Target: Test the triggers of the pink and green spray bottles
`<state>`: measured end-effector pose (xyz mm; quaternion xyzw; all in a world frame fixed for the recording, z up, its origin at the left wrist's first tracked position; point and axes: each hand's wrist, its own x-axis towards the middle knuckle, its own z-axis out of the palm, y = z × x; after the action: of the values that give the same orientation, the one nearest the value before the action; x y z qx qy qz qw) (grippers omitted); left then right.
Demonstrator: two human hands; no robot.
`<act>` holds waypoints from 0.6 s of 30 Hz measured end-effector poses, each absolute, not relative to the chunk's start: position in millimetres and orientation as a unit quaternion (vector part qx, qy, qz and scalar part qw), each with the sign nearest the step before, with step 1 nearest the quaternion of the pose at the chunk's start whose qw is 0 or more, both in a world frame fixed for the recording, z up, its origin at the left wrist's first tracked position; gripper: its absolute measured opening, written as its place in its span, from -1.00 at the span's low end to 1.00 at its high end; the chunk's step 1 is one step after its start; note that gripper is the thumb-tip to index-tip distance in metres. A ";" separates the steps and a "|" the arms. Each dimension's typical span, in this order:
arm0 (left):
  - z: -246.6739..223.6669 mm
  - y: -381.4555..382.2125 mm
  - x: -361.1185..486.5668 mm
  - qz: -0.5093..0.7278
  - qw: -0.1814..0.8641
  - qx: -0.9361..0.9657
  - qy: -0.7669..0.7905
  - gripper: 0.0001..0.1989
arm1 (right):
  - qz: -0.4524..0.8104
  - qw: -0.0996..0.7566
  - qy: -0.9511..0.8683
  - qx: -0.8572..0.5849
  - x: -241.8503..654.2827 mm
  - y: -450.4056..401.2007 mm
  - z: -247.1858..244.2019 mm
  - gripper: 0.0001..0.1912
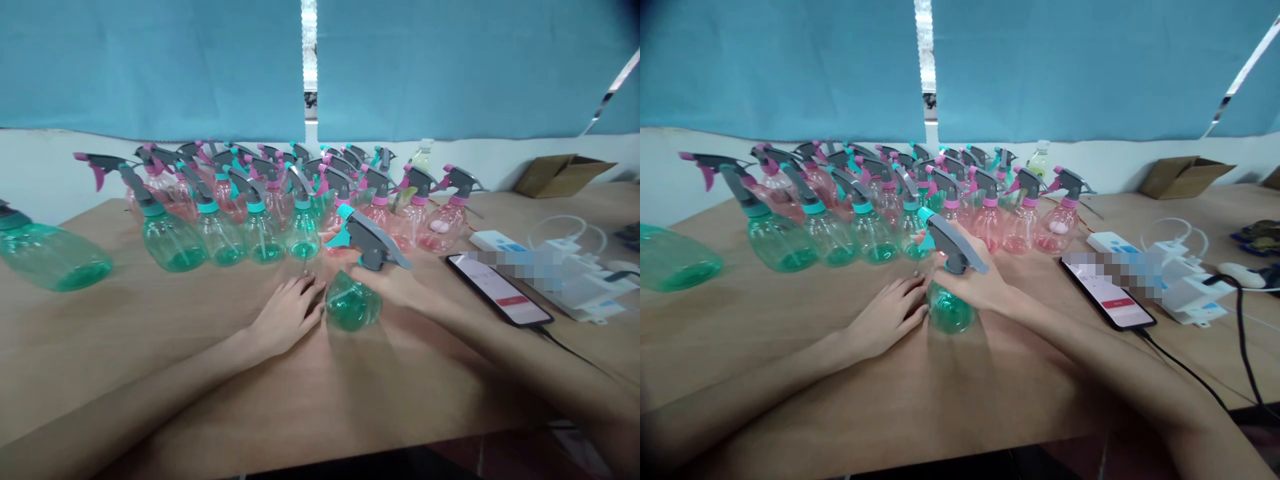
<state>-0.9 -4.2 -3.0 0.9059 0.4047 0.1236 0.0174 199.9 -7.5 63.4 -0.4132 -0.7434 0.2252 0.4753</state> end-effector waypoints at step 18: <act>12.4 -43.1 -17.2 0.270 0.145 0.866 0.395 -0.63 | 0.324 0.500 -0.702 -0.390 177.4 -10.0 63.3 -0.72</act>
<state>-17.2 -43.1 12.4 0.8662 0.3949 0.2698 0.1447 177.4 -10.0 63.3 -0.3902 -0.7016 0.3243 0.5003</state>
